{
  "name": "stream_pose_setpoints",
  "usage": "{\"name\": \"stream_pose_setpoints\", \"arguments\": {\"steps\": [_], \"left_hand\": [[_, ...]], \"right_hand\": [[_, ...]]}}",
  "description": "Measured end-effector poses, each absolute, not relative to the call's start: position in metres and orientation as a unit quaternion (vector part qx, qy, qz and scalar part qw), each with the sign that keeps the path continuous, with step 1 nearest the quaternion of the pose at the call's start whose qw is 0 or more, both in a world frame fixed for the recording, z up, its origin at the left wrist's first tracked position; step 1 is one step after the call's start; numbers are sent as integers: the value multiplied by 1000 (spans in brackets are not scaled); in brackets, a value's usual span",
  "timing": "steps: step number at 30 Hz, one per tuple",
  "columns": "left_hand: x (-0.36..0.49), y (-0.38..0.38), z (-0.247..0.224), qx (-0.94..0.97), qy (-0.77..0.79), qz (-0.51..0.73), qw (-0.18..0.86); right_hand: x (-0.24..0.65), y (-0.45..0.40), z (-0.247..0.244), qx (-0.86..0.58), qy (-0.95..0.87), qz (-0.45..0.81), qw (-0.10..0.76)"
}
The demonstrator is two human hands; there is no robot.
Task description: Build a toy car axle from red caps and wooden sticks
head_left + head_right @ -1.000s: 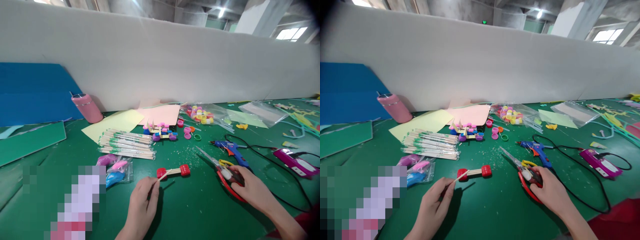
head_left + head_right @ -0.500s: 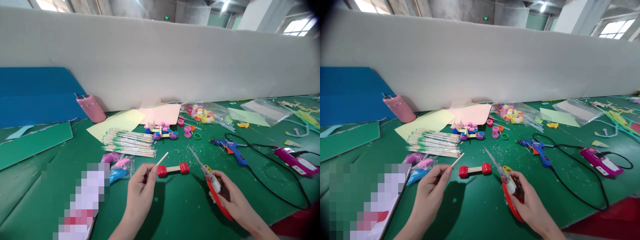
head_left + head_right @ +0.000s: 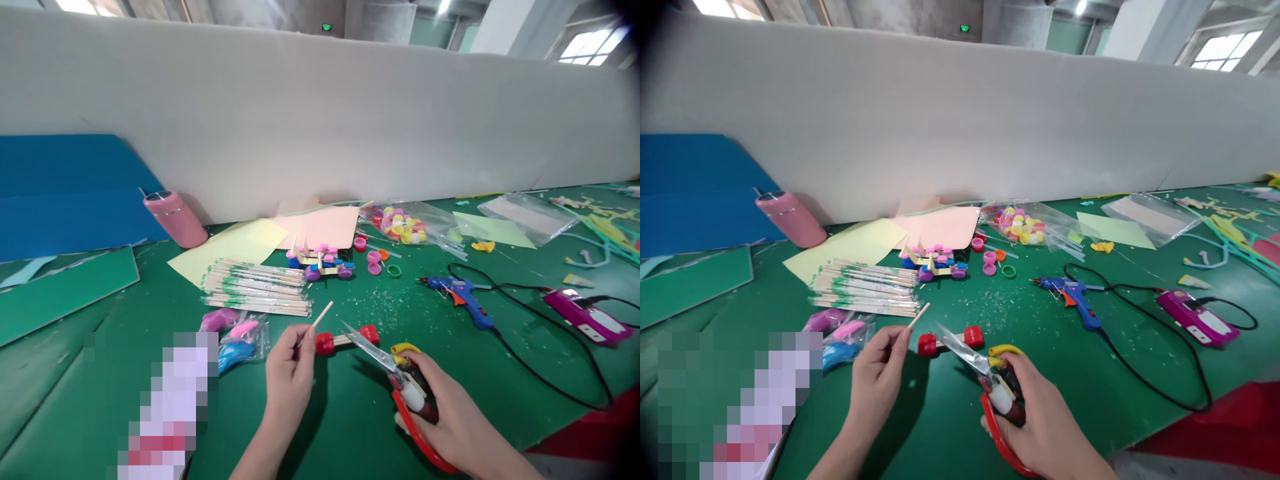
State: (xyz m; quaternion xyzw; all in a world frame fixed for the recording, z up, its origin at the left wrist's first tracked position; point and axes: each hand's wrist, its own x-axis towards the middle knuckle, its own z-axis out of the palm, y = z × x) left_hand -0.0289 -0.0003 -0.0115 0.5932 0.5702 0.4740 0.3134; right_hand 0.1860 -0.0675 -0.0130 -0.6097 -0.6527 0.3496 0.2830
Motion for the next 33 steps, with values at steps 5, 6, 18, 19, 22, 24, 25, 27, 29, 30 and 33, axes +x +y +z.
{"name": "stream_pose_setpoints", "arguments": {"steps": [5, 6, 18, 19, 22, 24, 25, 27, 29, 30, 33], "left_hand": [[-33, -2, -20, 629, 564, 462, 270], [-33, -1, -21, 631, 563, 462, 265], [-30, -2, -25, 648, 546, 461, 265], [-30, -2, -25, 648, 545, 461, 266], [-29, -3, -24, 648, 543, 461, 270], [-29, -3, -24, 646, 543, 463, 272], [-28, -4, -23, 643, 543, 463, 277], [-27, -4, -22, 636, 540, 465, 295], [-26, -5, -19, 626, 536, 465, 325], [-25, -6, -18, 619, 534, 463, 343], [-24, -8, -14, 600, 524, 459, 393]], "right_hand": [[186, -67, -15, -623, -660, 339, 247], [189, -67, -16, -629, -660, 331, 243], [239, -51, -41, -760, -626, 92, 146], [243, -51, -44, -757, -633, 84, 140], [251, -51, -46, -741, -655, 54, 142], [249, -50, -41, -731, -659, 32, 174], [245, -49, -37, -724, -658, 33, 202], [230, -46, -26, -699, -656, 72, 276], [209, -41, -13, -655, -655, 151, 345], [197, -38, -7, -632, -657, 187, 366], [163, -25, 8, -569, -662, 274, 405]]}}
